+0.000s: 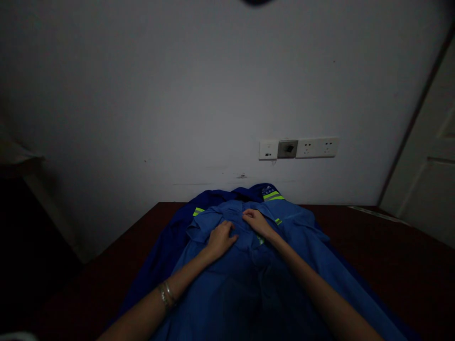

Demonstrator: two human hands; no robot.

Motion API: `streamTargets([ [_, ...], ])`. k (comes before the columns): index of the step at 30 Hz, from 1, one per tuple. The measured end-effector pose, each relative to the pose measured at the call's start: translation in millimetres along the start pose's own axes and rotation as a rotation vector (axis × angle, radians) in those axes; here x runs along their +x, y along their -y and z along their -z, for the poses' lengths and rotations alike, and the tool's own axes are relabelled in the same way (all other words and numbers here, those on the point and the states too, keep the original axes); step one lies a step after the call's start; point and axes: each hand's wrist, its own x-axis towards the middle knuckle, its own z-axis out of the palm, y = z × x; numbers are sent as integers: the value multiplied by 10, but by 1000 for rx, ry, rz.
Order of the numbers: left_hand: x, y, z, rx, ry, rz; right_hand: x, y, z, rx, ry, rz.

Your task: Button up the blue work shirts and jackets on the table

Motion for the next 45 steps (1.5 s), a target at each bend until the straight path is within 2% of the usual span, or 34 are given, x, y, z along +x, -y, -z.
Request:
streamTargets([
  [6,-37,-43,-11,-8,-137,-5,75,24,-1,189,-40,7],
  [20,46,28,-4,-335,-405,-37,69,122,-8,429,-71,-73],
  [26,10,26,39,-369,-448,-62,43,169,-10,413,-48,-101],
  [32,-5,-4,108,-259,-481,-118,-3,245,14,393,0,-122],
  [37,-25,6,102,-226,-447,-192,-47,327,21,239,73,-101],
  [45,-39,-1,89,-321,-373,-97,-26,226,-34,221,118,-95],
])
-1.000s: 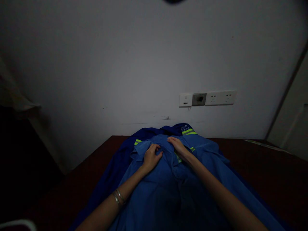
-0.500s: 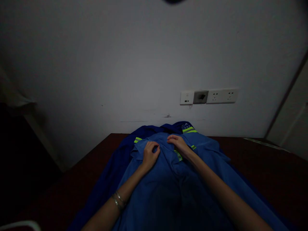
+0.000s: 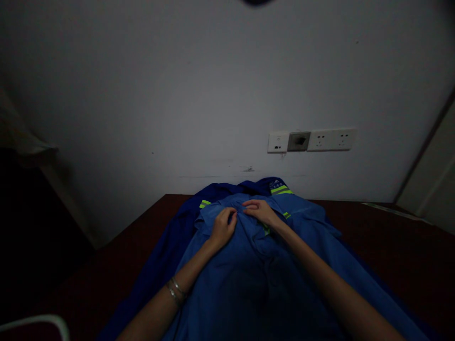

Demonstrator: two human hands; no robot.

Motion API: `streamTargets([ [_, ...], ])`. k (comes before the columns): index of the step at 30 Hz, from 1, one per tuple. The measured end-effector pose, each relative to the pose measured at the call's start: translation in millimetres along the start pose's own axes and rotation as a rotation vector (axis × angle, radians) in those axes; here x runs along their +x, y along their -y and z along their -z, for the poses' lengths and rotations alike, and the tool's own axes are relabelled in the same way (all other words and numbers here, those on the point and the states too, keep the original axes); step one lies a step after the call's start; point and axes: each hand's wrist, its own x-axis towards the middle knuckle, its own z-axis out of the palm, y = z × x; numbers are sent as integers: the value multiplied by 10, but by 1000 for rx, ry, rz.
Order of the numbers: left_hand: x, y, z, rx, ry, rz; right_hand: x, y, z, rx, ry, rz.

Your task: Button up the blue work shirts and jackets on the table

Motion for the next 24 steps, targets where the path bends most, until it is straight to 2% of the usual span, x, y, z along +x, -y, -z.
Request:
streamTargets([
  [5,6,9,-7,-53,-6,12,1,-15,15,-4,-16,24],
  [12,21,19,-14,-163,-15,96,8,-41,22,-12,-18,53],
  [24,19,35,-14,-231,8,122,-10,-8,96,-51,-25,117],
])
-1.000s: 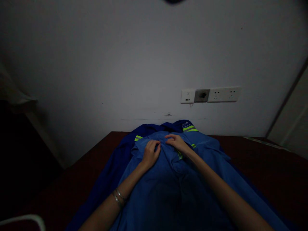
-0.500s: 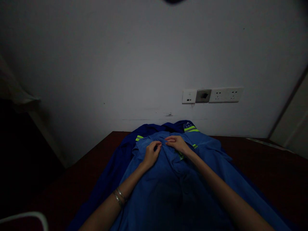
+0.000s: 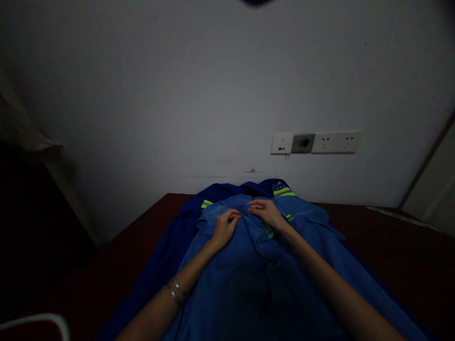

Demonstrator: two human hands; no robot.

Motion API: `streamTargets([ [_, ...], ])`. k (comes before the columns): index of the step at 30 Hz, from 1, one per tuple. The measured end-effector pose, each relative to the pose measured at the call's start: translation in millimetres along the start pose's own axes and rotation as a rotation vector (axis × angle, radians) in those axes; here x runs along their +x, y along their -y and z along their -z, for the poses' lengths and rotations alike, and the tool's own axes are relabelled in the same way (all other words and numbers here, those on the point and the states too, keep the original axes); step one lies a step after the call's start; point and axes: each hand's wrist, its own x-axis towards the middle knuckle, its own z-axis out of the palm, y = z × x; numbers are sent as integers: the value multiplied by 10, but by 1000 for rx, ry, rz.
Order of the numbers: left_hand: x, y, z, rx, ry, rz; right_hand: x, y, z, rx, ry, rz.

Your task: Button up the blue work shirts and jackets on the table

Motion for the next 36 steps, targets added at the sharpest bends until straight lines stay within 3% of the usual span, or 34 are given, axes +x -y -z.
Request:
streamTargets([
  [9,14,-14,2,73,-101,-99,-10,17,3,31,17,-7],
  [13,10,-40,-7,146,-130,-76,-19,22,-10,5,27,15],
  [26,-7,-64,-38,34,-137,-90,-25,-9,-48,-63,88,85],
  [36,-19,-39,-117,-78,-185,81,-19,-45,-40,-74,96,99],
])
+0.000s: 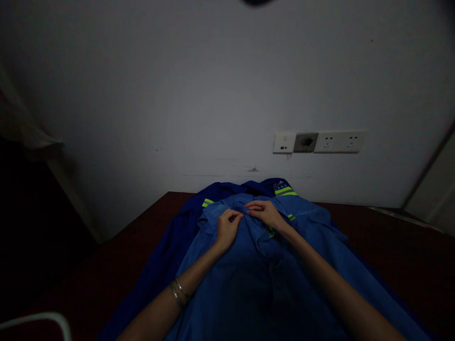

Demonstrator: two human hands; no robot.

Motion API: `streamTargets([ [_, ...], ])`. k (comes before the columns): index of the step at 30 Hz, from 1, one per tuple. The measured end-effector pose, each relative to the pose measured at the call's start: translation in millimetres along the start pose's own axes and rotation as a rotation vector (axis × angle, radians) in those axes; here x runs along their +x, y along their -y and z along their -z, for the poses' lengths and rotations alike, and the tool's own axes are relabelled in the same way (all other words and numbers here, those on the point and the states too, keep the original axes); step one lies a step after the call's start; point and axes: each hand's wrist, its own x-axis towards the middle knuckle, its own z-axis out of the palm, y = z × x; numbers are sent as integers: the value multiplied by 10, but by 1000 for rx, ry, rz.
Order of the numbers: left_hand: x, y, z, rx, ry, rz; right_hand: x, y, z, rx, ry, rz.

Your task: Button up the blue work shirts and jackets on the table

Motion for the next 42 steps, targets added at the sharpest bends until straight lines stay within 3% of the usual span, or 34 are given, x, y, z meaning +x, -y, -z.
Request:
streamTargets([
  [11,-18,8,-14,-43,-19,116,-33,130,7,11,-5,-44],
  [14,-22,3,-18,-64,-2,145,-16,102,8,33,-34,-112],
  [19,-27,2,-8,-58,13,148,-8,25,-9,46,-37,-96],
  [26,-21,26,-16,-66,5,141,-23,-3,0,165,40,-105],
  [35,-6,25,-11,-144,19,176,-48,-11,-7,10,32,-127],
  [42,9,-11,-7,-206,24,229,-59,55,-48,-45,8,1],
])
